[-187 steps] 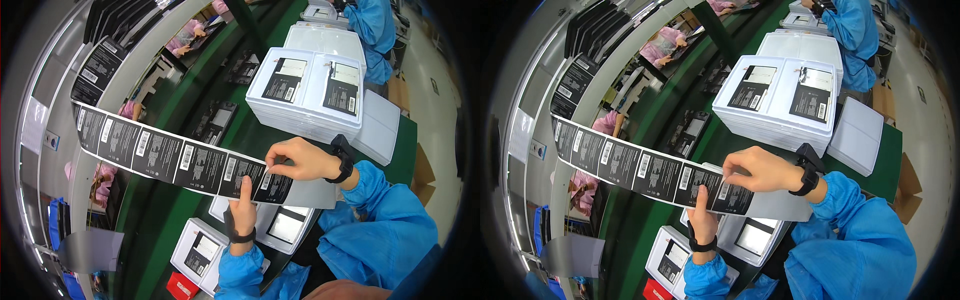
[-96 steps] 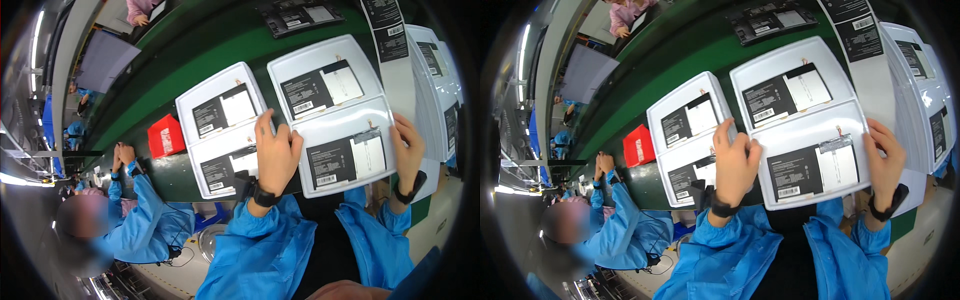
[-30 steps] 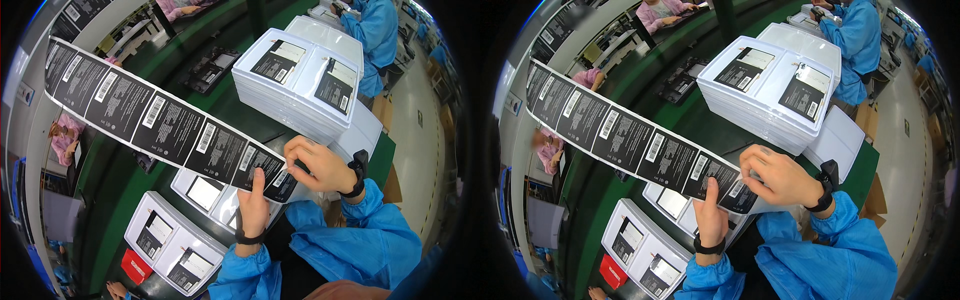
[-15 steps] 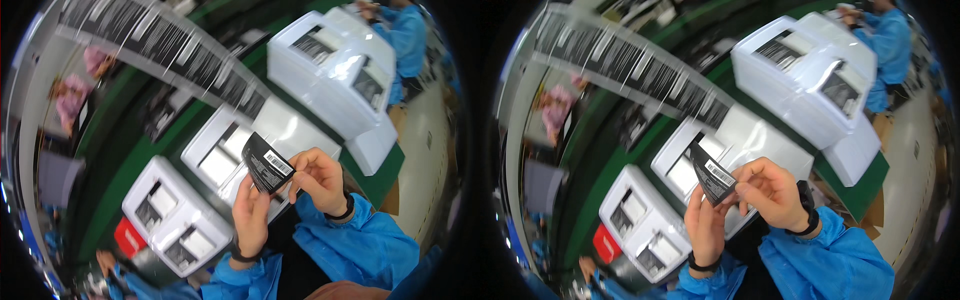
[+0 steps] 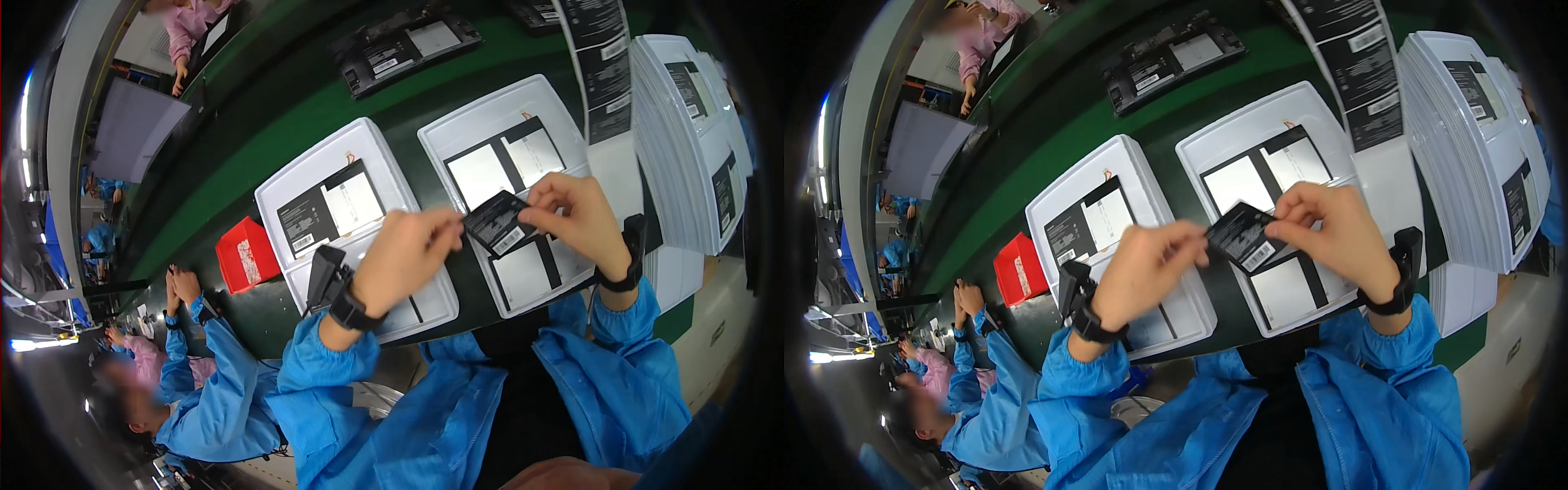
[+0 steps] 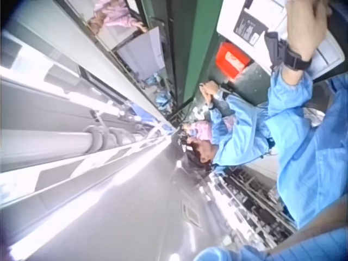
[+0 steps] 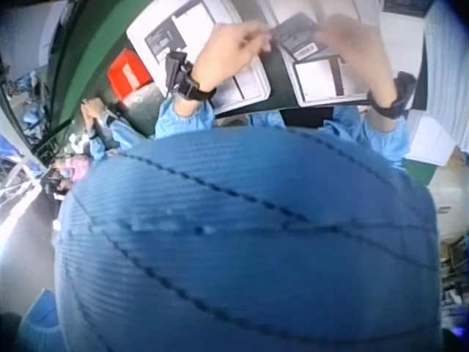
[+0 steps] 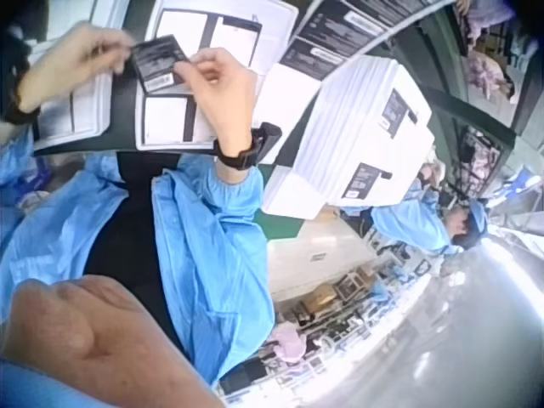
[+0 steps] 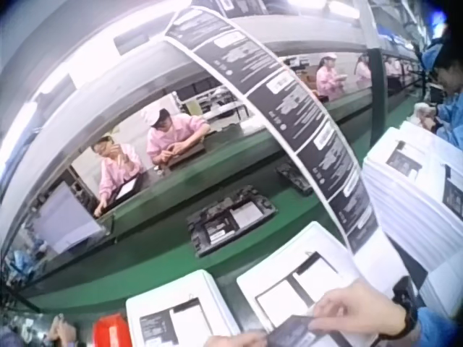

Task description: Applying labels to battery packs and installing them into device chassis on an assembly line.

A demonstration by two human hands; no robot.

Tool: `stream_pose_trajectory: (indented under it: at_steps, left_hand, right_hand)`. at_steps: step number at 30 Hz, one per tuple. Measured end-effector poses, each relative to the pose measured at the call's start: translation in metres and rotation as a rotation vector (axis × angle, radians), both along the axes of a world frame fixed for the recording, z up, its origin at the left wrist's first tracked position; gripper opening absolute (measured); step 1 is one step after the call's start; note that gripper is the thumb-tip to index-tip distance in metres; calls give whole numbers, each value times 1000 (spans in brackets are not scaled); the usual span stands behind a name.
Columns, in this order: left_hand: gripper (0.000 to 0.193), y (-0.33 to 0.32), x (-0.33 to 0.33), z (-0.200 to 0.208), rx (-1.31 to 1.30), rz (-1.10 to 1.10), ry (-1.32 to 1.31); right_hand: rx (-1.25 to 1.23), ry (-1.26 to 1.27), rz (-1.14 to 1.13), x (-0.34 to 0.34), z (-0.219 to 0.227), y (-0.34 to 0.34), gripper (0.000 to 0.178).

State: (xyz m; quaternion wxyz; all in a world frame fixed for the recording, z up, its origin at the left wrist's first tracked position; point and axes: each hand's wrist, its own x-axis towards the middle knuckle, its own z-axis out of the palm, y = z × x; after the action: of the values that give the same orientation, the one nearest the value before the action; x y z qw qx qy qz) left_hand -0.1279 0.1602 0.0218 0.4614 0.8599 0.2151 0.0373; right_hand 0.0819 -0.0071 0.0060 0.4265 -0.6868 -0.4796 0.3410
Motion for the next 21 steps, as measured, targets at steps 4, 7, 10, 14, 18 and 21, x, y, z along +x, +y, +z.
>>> stream_pose_trajectory:
  at_steps: [4,7,10,14,18,21]
  left_hand:
    - [20,18,8,-17,48,53,-47]
    - [25,25,13,-24,375,121,-13]
    - [31,31,13,-41,569,146,-110]
    - [28,28,11,-59,742,-45,-160]
    - [26,29,9,-53,741,-145,-105]
    - [26,29,8,-53,739,-155,-90]
  right_hand:
    - [-105,353,-124,2,-14,16,15]
    - [-36,321,-308,10,-35,31,14]
    - [-78,298,-395,10,-50,39,15]
    - [-58,352,-394,5,-69,42,17]
    - [-94,337,-398,0,-64,45,18]
    - [-81,334,-390,0,-69,46,18]
